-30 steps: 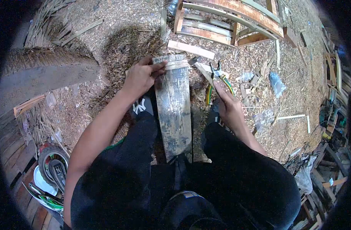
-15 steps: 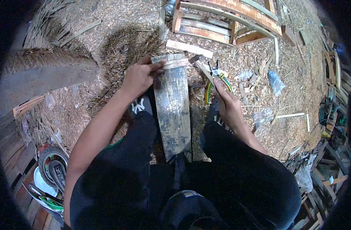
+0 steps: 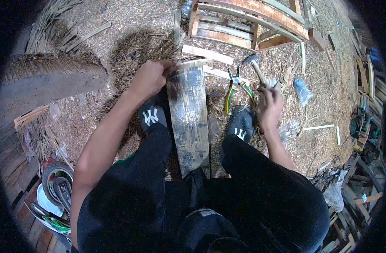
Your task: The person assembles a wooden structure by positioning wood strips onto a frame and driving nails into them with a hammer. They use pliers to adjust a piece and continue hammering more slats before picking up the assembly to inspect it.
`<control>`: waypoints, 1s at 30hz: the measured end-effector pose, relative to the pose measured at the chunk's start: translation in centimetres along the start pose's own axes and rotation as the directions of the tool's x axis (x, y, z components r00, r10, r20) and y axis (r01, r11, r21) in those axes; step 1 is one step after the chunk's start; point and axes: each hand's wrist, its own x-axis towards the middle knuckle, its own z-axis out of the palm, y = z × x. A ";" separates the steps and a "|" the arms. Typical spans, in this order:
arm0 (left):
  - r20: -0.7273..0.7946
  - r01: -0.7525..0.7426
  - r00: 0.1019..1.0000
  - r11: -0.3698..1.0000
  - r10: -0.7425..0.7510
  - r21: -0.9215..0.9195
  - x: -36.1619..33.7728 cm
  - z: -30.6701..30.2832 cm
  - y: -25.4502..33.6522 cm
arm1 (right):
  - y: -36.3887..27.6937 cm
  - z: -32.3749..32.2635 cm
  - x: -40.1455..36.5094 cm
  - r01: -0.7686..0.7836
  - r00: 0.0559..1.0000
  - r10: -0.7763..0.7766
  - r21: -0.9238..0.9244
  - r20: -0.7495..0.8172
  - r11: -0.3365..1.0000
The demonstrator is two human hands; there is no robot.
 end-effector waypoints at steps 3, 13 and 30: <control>-0.017 0.010 1.000 1.000 -0.010 -0.012 0.1 0.3 -0.1 | -4.0 0.6 -0.1 -0.144 0.967 0.113 0.126 0.228 0.982; -0.031 0.112 0.993 0.993 -0.113 -0.018 0.3 0.3 1.0 | -3.2 1.1 3.4 -0.432 0.821 0.147 0.431 0.552 0.792; -0.055 -0.154 0.988 0.960 0.145 -0.232 -0.9 0.9 0.0 | -9.0 -1.2 4.9 -0.833 0.537 -0.327 0.551 0.778 -0.057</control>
